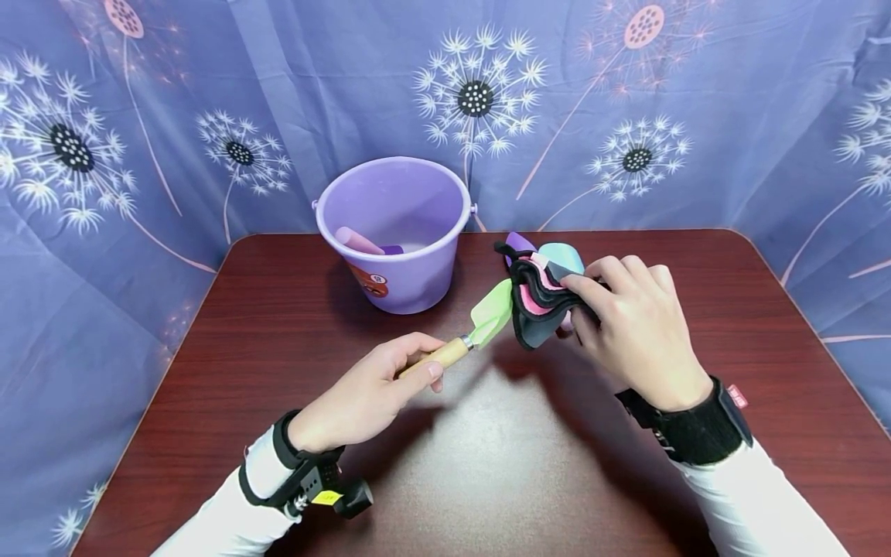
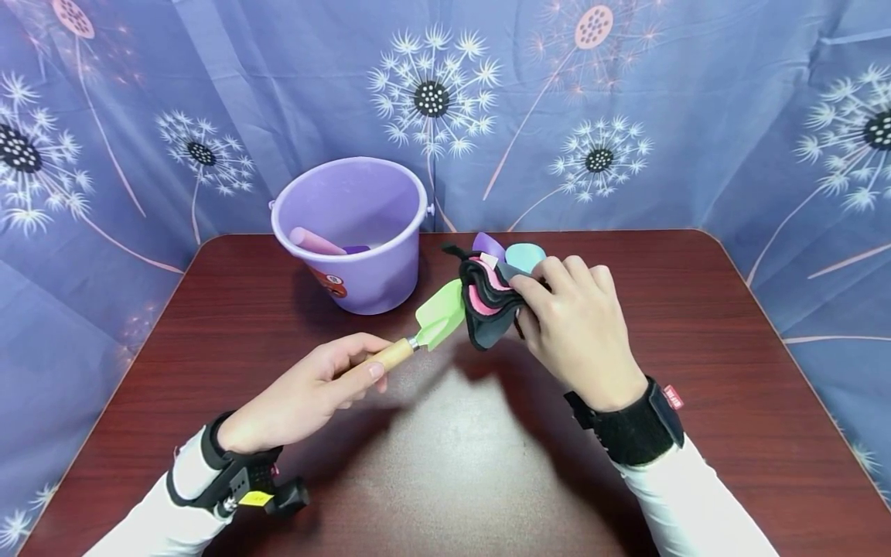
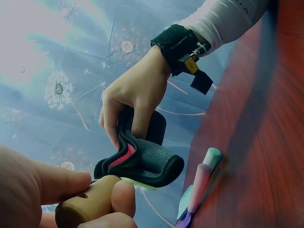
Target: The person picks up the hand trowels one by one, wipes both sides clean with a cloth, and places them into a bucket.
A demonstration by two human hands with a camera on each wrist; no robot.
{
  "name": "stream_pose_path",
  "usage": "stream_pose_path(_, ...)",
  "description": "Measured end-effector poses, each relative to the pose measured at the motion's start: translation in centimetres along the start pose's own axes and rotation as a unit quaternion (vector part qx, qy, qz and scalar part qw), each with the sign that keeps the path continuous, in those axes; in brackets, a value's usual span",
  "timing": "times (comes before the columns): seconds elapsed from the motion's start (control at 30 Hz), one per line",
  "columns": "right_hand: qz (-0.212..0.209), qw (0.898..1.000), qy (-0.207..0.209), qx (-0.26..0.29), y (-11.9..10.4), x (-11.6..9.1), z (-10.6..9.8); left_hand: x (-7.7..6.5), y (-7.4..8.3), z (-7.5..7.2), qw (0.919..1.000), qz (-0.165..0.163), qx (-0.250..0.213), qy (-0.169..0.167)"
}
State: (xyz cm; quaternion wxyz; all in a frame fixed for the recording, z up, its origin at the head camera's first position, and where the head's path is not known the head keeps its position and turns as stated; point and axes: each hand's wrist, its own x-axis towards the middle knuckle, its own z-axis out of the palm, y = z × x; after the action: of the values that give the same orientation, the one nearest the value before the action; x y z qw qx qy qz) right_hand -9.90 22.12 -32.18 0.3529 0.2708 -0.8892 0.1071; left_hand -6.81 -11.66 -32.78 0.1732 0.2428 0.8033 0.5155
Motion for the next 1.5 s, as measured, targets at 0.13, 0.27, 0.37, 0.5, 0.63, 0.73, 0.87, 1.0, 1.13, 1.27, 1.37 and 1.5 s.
stream_pose_path(0.13, 0.0, 1.0, 0.016, 0.002, 0.3, -0.1, 0.3, 0.1, 0.1, 0.0, 1.0, -0.003, -0.008, -0.002)
stream_pose_path(0.27, -0.001, 1.0, 0.017, -0.003, 0.4, -0.2, 0.3, 0.2, 0.1, 0.1, 0.9991, -0.011, -0.039, -0.01)
stream_pose_path(0.37, -0.002, 1.0, 0.013, -0.006, 0.4, -0.3, 0.4, 0.3, 0.1, 0.1, 0.9968, -0.02, -0.075, -0.02)
stream_pose_path(0.5, -0.01, 1.0, 0.0, -0.009, 0.2, -0.3, 0.5, 0.4, 0.1, 0.0, 0.9936, -0.026, -0.107, -0.025)
stream_pose_path(0.63, -0.027, 0.999, -0.014, -0.009, -0.2, -0.3, 0.6, 0.5, 0.1, 0.0, 0.9916, -0.03, -0.123, -0.025)
stream_pose_path(0.73, -0.038, 0.999, -0.021, -0.008, -0.6, -0.2, 0.6, 0.6, 0.1, 0.0, 0.9896, -0.032, -0.138, -0.026)
stream_pose_path(0.87, -0.045, 0.999, -0.03, -0.001, -1.2, -0.2, 0.6, 0.6, 0.0, 0.0, 0.987, -0.032, -0.155, -0.024)
stream_pose_path(1.0, -0.057, 0.998, -0.031, 0.012, -1.7, -0.2, 0.7, 0.8, -0.2, 0.0, 0.9852, -0.032, -0.168, -0.015)
stream_pose_path(1.13, -0.071, 0.996, -0.042, 0.02, -2.1, -0.1, 0.6, 1.0, -0.2, 0.0, 0.9844, -0.029, -0.174, 0.001)
stream_pose_path(1.27, -0.085, 0.994, -0.055, 0.029, -2.4, -0.1, 0.4, 1.1, 0.0, -0.3, 0.9852, -0.023, -0.169, 0.017)
stream_pose_path(1.37, -0.095, 0.993, -0.061, 0.031, -2.6, -0.1, 0.2, 1.0, 0.2, -0.6, 0.9848, -0.017, -0.171, 0.023)
stream_pose_path(1.5, -0.106, 0.992, -0.059, 0.036, -2.6, 0.0, 0.1, 0.8, 0.6, -1.1, 0.9841, -0.006, -0.175, 0.026)
